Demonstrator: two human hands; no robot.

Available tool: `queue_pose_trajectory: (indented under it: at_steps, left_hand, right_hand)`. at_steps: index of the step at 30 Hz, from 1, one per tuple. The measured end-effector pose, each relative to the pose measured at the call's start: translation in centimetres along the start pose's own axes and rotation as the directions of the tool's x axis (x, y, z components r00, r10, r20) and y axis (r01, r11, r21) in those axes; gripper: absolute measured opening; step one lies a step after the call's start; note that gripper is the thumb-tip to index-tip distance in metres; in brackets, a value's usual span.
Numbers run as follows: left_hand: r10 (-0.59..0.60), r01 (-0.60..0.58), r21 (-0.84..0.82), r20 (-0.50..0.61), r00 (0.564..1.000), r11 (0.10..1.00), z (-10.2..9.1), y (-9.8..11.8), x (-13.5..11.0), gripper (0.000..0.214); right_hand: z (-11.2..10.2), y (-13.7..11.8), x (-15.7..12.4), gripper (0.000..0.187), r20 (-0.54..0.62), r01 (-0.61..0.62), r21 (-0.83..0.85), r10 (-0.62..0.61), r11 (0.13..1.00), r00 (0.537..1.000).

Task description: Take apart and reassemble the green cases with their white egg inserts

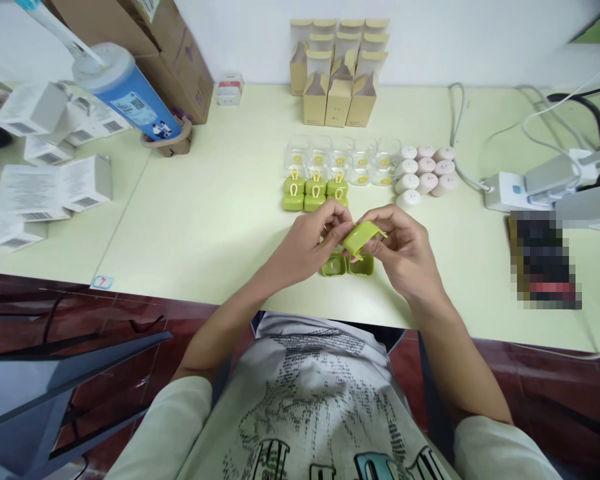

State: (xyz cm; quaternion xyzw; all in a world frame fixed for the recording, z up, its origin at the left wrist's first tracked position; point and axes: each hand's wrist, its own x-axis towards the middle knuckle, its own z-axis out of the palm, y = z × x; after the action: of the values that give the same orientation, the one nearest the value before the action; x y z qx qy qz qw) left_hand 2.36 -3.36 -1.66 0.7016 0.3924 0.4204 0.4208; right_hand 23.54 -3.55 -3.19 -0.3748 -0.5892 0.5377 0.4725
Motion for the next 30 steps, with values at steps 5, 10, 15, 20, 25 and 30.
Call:
queue_pose_trajectory:
  at_steps: [5, 10, 15, 20, 25, 30]
  left_hand:
    - [0.008, -0.009, 0.081, 0.014, 1.000, 0.997, -0.6, 0.2, -0.2, 0.038]
    - [0.058, -0.053, 0.154, -0.026, 0.998, 0.987, -1.2, 0.8, -0.3, 0.025]
    - [0.080, -0.070, 0.134, -0.075, 0.994, 0.989, -2.4, 0.8, -0.2, 0.020]
    - [0.177, -0.143, 0.232, -0.133, 0.975, 0.962, -2.6, 0.8, -0.3, 0.027]
    - [0.302, -0.255, 0.292, -0.131, 0.944, 0.922, -1.8, 0.6, -0.3, 0.037]
    - [0.350, -0.303, 0.293, -0.123, 0.929, 0.907, -2.4, 0.6, -0.2, 0.026]
  right_hand:
    - [0.2, -0.8, -0.2, 0.051, 0.025, -0.002, 0.030, 0.001, 1.000, 1.000]
    - [0.1, -1.3, -0.3, 0.050, 0.098, -0.040, 0.107, 0.029, 0.993, 0.995]
    - [0.0, -1.4, -0.7, 0.044, 0.181, -0.088, 0.080, 0.072, 0.993, 0.981]
    - [0.3, -0.8, -1.0, 0.054, 0.059, 0.074, -0.102, -0.068, 0.992, 0.996]
    - [0.0, -1.4, -0.7, 0.046, 0.061, 0.174, -0.294, -0.163, 0.940, 0.985]
    - [-1.3, -2.2, 0.7, 0.042, 0.124, 0.167, -0.311, -0.134, 0.936, 0.983]
